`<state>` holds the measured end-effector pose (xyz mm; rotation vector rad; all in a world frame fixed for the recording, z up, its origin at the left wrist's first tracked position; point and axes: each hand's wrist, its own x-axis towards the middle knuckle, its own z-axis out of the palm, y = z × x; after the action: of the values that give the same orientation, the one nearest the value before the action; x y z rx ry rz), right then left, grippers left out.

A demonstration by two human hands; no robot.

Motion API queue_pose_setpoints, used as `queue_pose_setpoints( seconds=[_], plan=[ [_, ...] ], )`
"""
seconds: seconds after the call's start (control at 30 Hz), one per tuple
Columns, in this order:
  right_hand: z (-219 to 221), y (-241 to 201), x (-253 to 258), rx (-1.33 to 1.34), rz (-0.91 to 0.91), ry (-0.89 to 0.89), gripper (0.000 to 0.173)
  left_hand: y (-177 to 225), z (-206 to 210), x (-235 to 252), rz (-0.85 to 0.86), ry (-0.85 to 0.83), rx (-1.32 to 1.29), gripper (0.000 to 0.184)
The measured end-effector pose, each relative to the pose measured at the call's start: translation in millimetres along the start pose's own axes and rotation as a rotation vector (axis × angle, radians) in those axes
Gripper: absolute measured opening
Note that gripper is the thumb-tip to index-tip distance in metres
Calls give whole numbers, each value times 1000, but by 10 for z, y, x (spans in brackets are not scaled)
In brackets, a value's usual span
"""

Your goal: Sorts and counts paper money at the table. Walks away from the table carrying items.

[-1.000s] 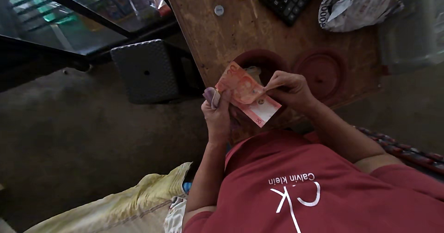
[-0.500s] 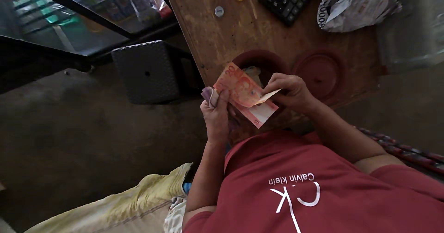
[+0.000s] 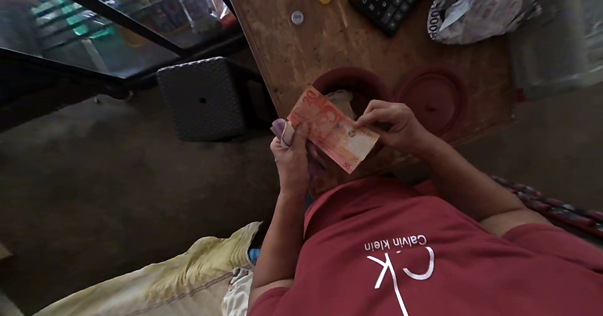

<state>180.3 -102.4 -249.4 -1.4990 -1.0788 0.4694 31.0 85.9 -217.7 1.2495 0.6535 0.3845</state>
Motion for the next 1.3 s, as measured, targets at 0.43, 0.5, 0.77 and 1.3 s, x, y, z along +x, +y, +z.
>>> queue_pose_setpoints(
  seconds=[0.43,0.5,0.77,1.3],
  plan=[
    [-217,-39,127,-53,38,60,23,56,-25,-22,-3,-49,-83,12],
    [-215,-12,144,-55,58,48,22,64,-26,-20,-29,-64,-126,15],
    [-77,-79,192,-46,-22,-89,56,60,-12,-35,-155,-82,-229,10],
    [203,43,198,260,65,130,17,-40,65,-55,-73,-91,-180,17]
  ],
)
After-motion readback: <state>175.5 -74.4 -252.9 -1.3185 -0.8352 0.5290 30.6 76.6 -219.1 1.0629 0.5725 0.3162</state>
